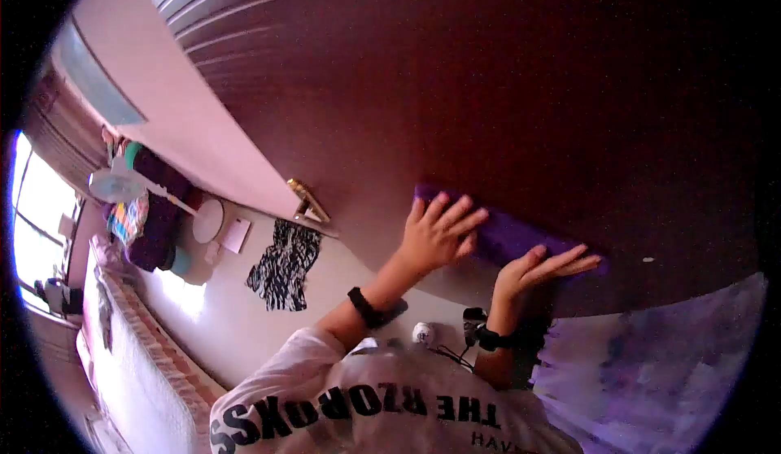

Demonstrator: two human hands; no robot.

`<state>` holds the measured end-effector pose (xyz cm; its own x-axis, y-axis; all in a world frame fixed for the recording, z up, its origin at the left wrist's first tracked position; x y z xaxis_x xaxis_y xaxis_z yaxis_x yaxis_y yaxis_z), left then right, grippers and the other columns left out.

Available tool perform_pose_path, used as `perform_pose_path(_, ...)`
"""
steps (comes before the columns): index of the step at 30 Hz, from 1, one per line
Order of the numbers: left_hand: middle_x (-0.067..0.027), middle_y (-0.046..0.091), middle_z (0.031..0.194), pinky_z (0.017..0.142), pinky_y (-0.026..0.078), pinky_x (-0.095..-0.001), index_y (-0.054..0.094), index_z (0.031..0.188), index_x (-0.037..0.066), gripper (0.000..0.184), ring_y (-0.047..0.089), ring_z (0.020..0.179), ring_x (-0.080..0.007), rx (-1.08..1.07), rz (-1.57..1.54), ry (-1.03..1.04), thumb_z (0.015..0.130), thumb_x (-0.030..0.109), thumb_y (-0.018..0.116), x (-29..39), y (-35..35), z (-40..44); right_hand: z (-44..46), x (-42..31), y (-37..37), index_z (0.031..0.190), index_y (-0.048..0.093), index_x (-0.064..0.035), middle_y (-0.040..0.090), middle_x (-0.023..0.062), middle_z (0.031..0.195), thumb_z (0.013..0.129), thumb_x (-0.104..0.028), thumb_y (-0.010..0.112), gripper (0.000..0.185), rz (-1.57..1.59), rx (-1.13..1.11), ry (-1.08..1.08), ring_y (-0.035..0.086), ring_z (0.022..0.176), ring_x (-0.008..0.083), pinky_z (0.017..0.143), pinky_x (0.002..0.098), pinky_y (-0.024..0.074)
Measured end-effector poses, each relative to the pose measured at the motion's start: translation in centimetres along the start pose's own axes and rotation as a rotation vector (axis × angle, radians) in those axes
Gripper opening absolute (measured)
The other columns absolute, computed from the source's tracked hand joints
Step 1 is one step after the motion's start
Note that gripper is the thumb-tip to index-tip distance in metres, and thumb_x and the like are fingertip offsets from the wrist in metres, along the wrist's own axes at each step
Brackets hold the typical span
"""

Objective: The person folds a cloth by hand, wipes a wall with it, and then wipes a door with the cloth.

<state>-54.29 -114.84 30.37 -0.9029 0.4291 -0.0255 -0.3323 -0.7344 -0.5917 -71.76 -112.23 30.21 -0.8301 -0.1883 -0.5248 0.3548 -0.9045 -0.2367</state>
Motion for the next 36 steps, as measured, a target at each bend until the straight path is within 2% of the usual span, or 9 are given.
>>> perform_pose_path(3, -0.0036, 0.036, 0.126, 0.088, 0.027, -0.0497, 0.047, 0.115, 0.027, 0.048, 0.031, 0.114, -0.0299, 0.084, -0.029, -0.086, 0.069, 0.038, 0.054, -3.9, -3.1, 1.9, 2.2, -5.8, 0.2, 0.129, 0.011, 0.0009, -0.001, 0.0235, 0.135, 0.086, -0.028, 0.034, 0.056, -0.057, -0.037, -0.127, -0.002, 0.124, 0.038, 0.099, 0.0483, 0.0019)
perform_pose_path(7, -0.0104, 0.03, 0.129, 0.094, 0.018, -0.0527, 0.043, 0.119, 0.02, 0.052, 0.023, 0.119, -0.0353, 0.099, -0.019, -0.16, 0.07, 0.037, 0.051, -9.8, -6.9, 4.1, 3.4, -12.8, 2.6, 0.129, 0.013, -0.0008, 0.001, 0.0242, 0.134, 0.081, -0.03, 0.043, 0.063, 0.033, -0.019, -0.281, -0.004, 0.121, 0.0469, 0.093, 0.0581, 0.0004)
perform_pose_path(9, -0.0206, 0.009, 0.135, 0.097, 0.004, -0.0531, 0.026, 0.126, 0.005, 0.064, 0.002, 0.123, -0.0419, 0.029, 0.014, -0.175, 0.074, 0.037, 0.045, -12.8, -8.1, 4.8, 3.9, -16.4, 4.6, 0.129, 0.015, -0.0008, 0.005, 0.0249, 0.134, 0.08, -0.034, 0.042, 0.065, -0.06, -0.05, -0.337, -0.002, 0.12, 0.0479, 0.093, 0.059, 0.0011)
perform_pose_path(13, -0.0204, 0.004, 0.136, 0.098, 0.003, -0.0509, 0.015, 0.129, 0.001, 0.063, 0.0, 0.124, -0.0401, 0.087, -0.002, -0.32, 0.079, 0.03, 0.039, -17.9, -10.6, 4.5, 3.6, -23.4, 7.1, 0.127, 0.028, -0.0047, 0.018, 0.0197, 0.133, 0.077, -0.035, 0.042, 0.06, -0.125, -0.071, -0.568, 0.01, 0.121, 0.0457, 0.094, 0.057, 0.0039)
perform_pose_path(16, -0.0208, 0.01, 0.135, 0.097, 0.009, -0.051, 0.023, 0.127, 0.001, 0.061, 0.006, 0.123, -0.0399, 0.212, -0.031, -0.402, 0.076, 0.029, 0.045, -20.5, -10.8, 2.5, 2.6, -26.5, 8.4, 0.125, 0.032, -0.0073, 0.025, 0.0159, 0.132, 0.077, -0.035, 0.043, 0.057, -0.13, -0.069, -0.643, 0.016, 0.121, 0.0414, 0.095, 0.0544, 0.007)
perform_pose_path(21, -0.0227, 0.005, 0.135, 0.098, 0.007, -0.0495, 0.014, 0.128, -0.004, 0.064, 0.002, 0.124, -0.0399, 0.193, -0.216, -0.604, 0.076, 0.022, 0.042, -23.8, -8.5, -3.0, -3.0, -28.1, 11.7, 0.125, 0.034, -0.0125, 0.033, 0.0089, 0.129, 0.077, -0.031, 0.044, 0.052, -0.018, -0.237, -0.743, 0.034, 0.111, 0.0359, 0.09, 0.0548, 0.0191)
perform_pose_path(27, -0.0233, 0.003, 0.134, 0.098, 0.005, -0.0501, 0.01, 0.129, -0.004, 0.072, -0.001, 0.124, -0.0401, 0.121, -0.247, -0.61, 0.067, 0.01, 0.045, -23.9, -8.3, -4.2, -8.6, -27.3, 13.8, 0.126, 0.032, -0.0134, 0.03, 0.007, 0.131, 0.078, -0.026, 0.043, 0.05, 0.042, -0.419, -0.808, 0.032, 0.112, 0.0343, 0.091, 0.0565, 0.0172)
perform_pose_path(30, -0.0238, 0.0, 0.134, 0.097, 0.002, -0.0515, 0.012, 0.129, -0.002, 0.07, -0.003, 0.124, -0.0402, 0.16, -0.306, -0.571, 0.069, 0.012, 0.045, -23.4, -9.4, -2.5, -6.3, -28.2, 13.1, 0.126, 0.03, -0.0106, 0.026, 0.0076, 0.133, 0.077, -0.021, 0.045, 0.053, 0.168, -0.544, -0.73, 0.022, 0.12, 0.0364, 0.092, 0.0579, 0.0137)
perform_pose_path(36, -0.0237, 0.002, 0.134, 0.096, 0.001, -0.0543, 0.021, 0.128, 0.002, 0.062, -0.001, 0.124, -0.041, 0.242, -0.122, -0.318, 0.077, 0.026, 0.045, -21.7, -14.6, 6.7, 4.2, -30.1, 7.2, 0.127, 0.026, -0.0076, 0.018, 0.0185, 0.134, 0.077, -0.025, 0.047, 0.057, 0.081, -0.201, -0.648, 0.012, 0.12, 0.0451, 0.091, 0.0597, 0.0115)
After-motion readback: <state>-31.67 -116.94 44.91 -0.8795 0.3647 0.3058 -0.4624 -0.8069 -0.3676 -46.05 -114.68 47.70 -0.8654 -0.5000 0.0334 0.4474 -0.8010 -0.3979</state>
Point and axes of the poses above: each hand's wrist, its own z-axis towards the middle knuckle, its own y-axis out of the palm, x = y × z, the point moved 10 cm from there along z, towards the middle knuckle
